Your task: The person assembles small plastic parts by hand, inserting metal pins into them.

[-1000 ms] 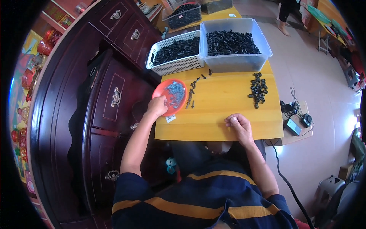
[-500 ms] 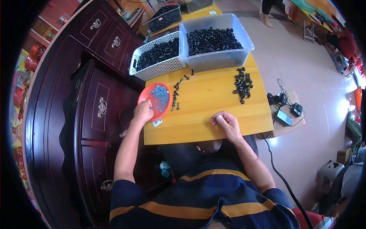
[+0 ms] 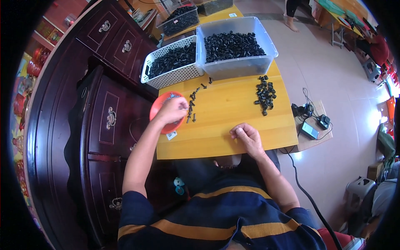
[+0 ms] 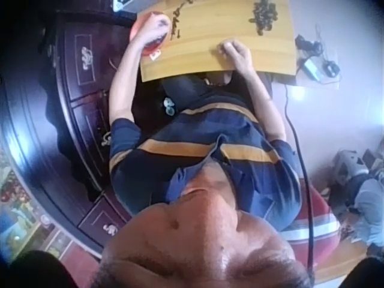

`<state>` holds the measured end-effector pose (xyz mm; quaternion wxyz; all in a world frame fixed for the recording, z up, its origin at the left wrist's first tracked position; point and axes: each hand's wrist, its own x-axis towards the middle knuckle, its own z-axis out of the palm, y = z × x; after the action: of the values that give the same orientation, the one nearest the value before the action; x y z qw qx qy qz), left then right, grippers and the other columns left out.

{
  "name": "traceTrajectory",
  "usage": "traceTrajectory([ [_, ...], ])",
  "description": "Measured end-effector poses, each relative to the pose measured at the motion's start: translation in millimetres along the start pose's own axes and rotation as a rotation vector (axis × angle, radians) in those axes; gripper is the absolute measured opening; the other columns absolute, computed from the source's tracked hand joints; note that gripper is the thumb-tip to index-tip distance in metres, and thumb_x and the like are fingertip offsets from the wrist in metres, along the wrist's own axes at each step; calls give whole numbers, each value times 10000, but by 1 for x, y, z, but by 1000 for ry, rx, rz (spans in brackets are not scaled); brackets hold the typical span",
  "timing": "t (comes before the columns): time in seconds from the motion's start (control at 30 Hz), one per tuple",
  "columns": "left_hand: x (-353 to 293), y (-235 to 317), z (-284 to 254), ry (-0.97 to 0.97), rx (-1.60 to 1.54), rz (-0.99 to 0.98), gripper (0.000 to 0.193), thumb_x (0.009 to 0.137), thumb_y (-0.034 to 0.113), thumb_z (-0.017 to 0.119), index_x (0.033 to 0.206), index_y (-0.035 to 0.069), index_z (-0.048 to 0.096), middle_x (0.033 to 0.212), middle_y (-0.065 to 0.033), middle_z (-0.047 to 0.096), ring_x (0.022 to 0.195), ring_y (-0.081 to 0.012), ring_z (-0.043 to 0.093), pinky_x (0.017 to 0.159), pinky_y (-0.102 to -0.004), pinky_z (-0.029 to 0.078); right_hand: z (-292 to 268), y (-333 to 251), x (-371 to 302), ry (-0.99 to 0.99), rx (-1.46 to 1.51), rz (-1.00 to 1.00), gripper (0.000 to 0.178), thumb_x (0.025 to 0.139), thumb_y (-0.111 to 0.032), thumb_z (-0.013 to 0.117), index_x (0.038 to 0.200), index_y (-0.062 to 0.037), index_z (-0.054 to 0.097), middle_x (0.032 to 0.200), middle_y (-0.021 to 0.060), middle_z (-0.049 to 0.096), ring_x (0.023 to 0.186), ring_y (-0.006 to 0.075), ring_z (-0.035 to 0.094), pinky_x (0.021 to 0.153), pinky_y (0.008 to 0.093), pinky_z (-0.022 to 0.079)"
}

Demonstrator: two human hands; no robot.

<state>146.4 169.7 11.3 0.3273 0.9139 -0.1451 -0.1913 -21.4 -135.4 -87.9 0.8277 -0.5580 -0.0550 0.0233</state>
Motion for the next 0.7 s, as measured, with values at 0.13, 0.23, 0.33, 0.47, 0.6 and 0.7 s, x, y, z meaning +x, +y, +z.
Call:
traceTrajectory([
  [0.13,49,39,39,-90,116,47,142,800,90,665,924,26,688,892,-123,739,847,-233,716,752,-350,559,1,0,-1,4,-10,3,222,1065,-181,546,1028,9,653,948,29,671,883,108,617,855,270,506],
  [0.23,84,55,62,-50,52,104,226,819,88,667,1038,43,698,954,-139,737,848,-244,717,780,-362,559,-1,2,-2,-6,-11,-12,222,1066,-183,544,1033,8,652,954,29,671,888,110,620,860,271,508],
  [0.33,93,75,70,222,-93,276,439,877,121,673,1308,60,618,1153,-166,709,950,-264,730,855,-374,562,-2,3,-3,-6,10,-14,222,1071,-185,532,1044,2,649,984,41,682,899,109,626,859,268,513],
  [0.47,89,62,62,199,61,301,421,879,74,689,1294,38,625,1200,-150,692,929,-181,719,824,-313,567,-2,1,-3,-19,32,-8,213,1070,-178,534,1049,2,648,988,45,682,906,113,631,864,269,515],
  [0.6,67,51,75,183,67,228,386,874,101,698,1252,35,648,1119,-120,717,878,-179,728,791,-321,572,-5,4,-2,-26,36,3,212,1069,-176,536,1052,3,647,992,48,684,903,115,632,864,269,515],
  [0.7,55,51,92,190,73,209,392,868,111,704,1249,41,648,1089,-118,720,850,-192,722,779,-333,572,-3,3,-1,-18,52,11,216,1070,-178,534,1051,4,648,991,46,685,901,114,632,863,270,515],
])
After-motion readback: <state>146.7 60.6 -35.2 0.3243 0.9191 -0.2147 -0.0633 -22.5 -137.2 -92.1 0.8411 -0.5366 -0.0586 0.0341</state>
